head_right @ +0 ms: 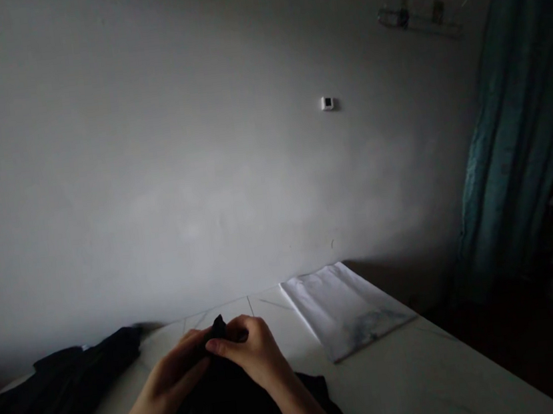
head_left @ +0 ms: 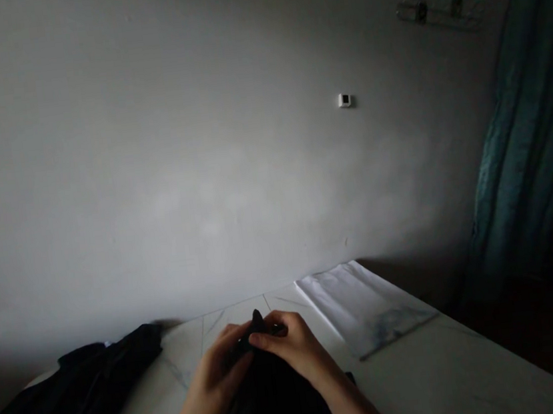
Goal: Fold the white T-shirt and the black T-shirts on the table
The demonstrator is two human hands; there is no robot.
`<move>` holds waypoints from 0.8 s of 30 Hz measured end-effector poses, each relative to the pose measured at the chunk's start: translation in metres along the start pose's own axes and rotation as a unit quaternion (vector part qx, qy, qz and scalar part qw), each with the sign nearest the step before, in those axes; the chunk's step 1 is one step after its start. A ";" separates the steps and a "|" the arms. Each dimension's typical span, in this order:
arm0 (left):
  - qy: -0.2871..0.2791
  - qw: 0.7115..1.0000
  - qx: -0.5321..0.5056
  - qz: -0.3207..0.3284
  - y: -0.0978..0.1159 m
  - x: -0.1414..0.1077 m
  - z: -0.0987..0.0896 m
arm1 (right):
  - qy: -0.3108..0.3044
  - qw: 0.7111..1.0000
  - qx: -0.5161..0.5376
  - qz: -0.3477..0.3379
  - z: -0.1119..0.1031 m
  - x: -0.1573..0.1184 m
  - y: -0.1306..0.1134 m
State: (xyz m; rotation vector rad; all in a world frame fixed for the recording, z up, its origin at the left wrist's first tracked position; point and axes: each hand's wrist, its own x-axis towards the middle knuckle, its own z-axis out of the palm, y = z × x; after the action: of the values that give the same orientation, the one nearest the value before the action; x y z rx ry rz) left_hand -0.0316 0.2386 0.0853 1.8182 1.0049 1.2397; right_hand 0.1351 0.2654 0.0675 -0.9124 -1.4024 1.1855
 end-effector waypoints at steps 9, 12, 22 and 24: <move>0.066 0.994 0.084 -0.004 -0.004 -0.011 -0.012 | -0.055 0.996 0.057 0.052 0.002 -0.010 -0.005; 0.082 0.991 0.100 0.040 0.002 -0.013 -0.009 | -0.068 0.995 0.061 0.046 0.006 -0.016 -0.008; 0.189 0.942 0.231 0.152 -0.001 -0.022 -0.014 | 0.096 0.989 0.109 -0.023 -0.011 -0.025 -0.027; 0.201 0.922 0.253 0.212 -0.002 -0.023 -0.014 | 0.117 0.989 0.080 -0.045 -0.016 -0.028 -0.028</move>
State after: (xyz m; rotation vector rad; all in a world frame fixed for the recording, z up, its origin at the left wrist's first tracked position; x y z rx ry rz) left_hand -0.0507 0.2208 0.0787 2.3202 1.2890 1.7964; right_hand 0.1573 0.2357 0.0876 -0.8367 -1.1318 1.0704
